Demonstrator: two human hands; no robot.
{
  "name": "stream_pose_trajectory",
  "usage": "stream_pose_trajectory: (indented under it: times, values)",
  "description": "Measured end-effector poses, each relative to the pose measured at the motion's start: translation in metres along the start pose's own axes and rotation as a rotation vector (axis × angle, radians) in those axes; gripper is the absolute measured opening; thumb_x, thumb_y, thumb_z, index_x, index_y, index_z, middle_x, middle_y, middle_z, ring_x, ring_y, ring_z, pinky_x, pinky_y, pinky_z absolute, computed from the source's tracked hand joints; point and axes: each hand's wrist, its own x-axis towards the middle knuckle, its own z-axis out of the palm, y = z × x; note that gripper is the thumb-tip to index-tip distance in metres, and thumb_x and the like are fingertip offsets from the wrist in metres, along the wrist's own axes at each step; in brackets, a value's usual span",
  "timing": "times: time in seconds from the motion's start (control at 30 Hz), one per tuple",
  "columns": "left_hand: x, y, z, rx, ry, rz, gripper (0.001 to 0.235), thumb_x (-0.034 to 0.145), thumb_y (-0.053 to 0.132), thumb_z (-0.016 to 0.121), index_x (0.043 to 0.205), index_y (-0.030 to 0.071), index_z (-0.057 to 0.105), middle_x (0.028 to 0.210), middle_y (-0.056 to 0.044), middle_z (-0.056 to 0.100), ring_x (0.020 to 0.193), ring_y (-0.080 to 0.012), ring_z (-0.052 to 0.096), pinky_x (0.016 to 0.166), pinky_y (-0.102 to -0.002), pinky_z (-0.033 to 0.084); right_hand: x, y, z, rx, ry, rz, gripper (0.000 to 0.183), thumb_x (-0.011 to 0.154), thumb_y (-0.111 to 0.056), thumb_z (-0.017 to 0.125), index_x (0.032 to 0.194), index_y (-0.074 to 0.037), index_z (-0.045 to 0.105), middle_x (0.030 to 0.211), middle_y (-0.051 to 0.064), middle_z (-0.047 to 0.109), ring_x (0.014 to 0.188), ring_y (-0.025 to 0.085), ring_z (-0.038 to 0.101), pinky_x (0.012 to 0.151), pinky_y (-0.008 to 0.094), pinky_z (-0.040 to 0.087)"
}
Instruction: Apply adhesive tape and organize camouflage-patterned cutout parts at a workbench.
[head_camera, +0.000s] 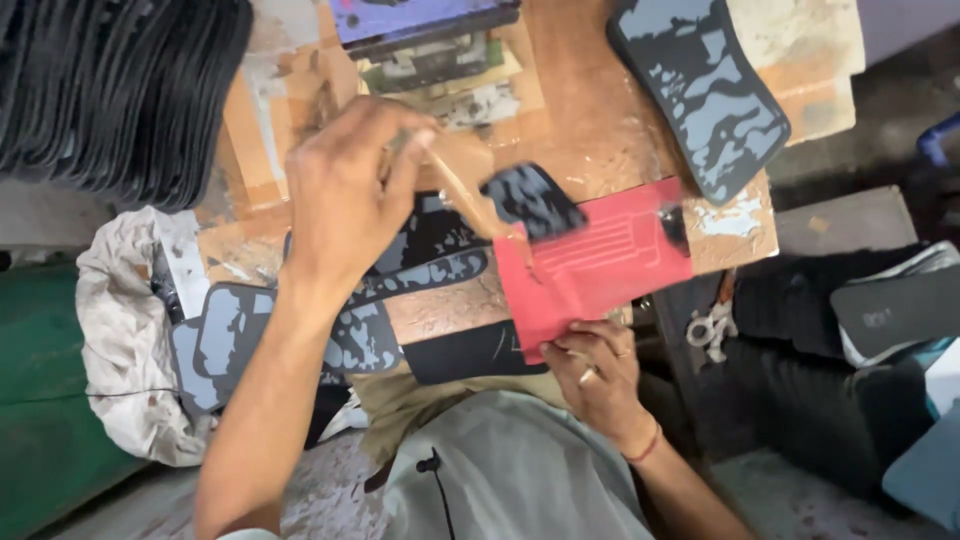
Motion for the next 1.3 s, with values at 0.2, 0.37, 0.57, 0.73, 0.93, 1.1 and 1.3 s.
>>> stream_pose_trajectory:
  times: [0.2, 0.37, 0.57, 0.73, 0.93, 1.1, 1.3]
  values:
    - [-0.002, -0.030, -0.041, 0.054, 0.335, -0.108, 0.008, 0.119, 0.003, 0.066, 0.112, -0.001, 0.068, 0.100, -0.006, 0.074, 0.074, -0.0111, 0.067, 0.062, -0.025, 0.048, 0.005, 0.016, -0.022, 0.043, -0.102, 0.072, 0.023, 0.076, -0.006, 0.079, 0.097, -0.011, 0.073, 0.099, 0.004, 0.067, 0.104, 0.027, 0.063, 0.095, 0.047, 0.049]
    - [-0.026, -0.002, -0.060, -0.085, 0.349, -0.357, 0.007, 0.109, 0.007, 0.066, 0.111, 0.000, 0.067, 0.087, -0.003, 0.067, 0.062, -0.0063, 0.041, 0.054, -0.023, 0.025, 0.008, 0.027, -0.044, 0.191, -0.155, 0.214, 0.019, 0.079, -0.005, 0.076, 0.098, -0.010, 0.071, 0.101, 0.007, 0.067, 0.105, 0.031, 0.066, 0.094, 0.044, 0.051]
    - [-0.065, -0.030, -0.077, -0.729, 0.737, -0.487, 0.014, 0.112, 0.019, 0.063, 0.108, 0.007, 0.056, 0.092, 0.003, 0.058, 0.063, -0.0028, 0.043, 0.055, -0.021, 0.032, 0.029, 0.039, -0.059, 0.195, -0.367, 0.357, 0.022, 0.077, -0.007, 0.082, 0.098, -0.011, 0.077, 0.102, 0.008, 0.074, 0.100, 0.030, 0.069, 0.088, 0.039, 0.055]
    - [-0.074, -0.012, -0.068, -0.539, 0.569, -0.437, 0.015, 0.119, 0.018, 0.061, 0.124, 0.004, 0.060, 0.095, 0.002, 0.057, 0.083, -0.0045, 0.051, 0.073, -0.020, 0.043, 0.097, -0.022, -0.045, 0.317, -0.282, 0.278, 0.048, 0.074, -0.016, 0.083, 0.121, -0.011, 0.072, 0.122, 0.009, 0.072, 0.115, 0.025, 0.070, 0.098, 0.038, 0.057]
    - [-0.083, -0.025, -0.077, -0.832, 0.756, -0.517, 0.019, 0.110, 0.026, 0.057, 0.120, 0.010, 0.058, 0.087, 0.001, 0.057, 0.070, -0.0089, 0.054, 0.062, -0.025, 0.048, 0.155, -0.044, 0.081, 0.136, -0.195, -0.068, 0.042, 0.089, -0.019, 0.075, 0.126, -0.001, 0.067, 0.134, 0.016, 0.065, 0.131, 0.036, 0.056, 0.113, 0.049, 0.040]
    - [-0.177, -0.054, -0.202, -0.743, 1.147, -0.280, 0.025, 0.119, 0.027, 0.053, 0.126, 0.003, 0.054, 0.082, -0.001, 0.051, 0.062, -0.0083, 0.047, 0.054, -0.024, 0.039, 0.153, -0.045, 0.091, 0.111, -0.204, -0.071, 0.025, 0.091, -0.016, 0.072, 0.113, -0.005, 0.072, 0.128, 0.012, 0.066, 0.130, 0.033, 0.057, 0.114, 0.048, 0.040]
    - [-0.249, -0.025, -0.222, -0.573, 1.263, -0.271, 0.017, 0.120, 0.012, 0.058, 0.122, -0.005, 0.055, 0.090, -0.005, 0.052, 0.071, -0.0112, 0.047, 0.062, -0.027, 0.036, 0.150, -0.044, 0.095, 0.116, -0.213, -0.043, 0.024, 0.090, -0.014, 0.071, 0.112, -0.003, 0.073, 0.129, 0.013, 0.066, 0.131, 0.033, 0.056, 0.116, 0.050, 0.039]
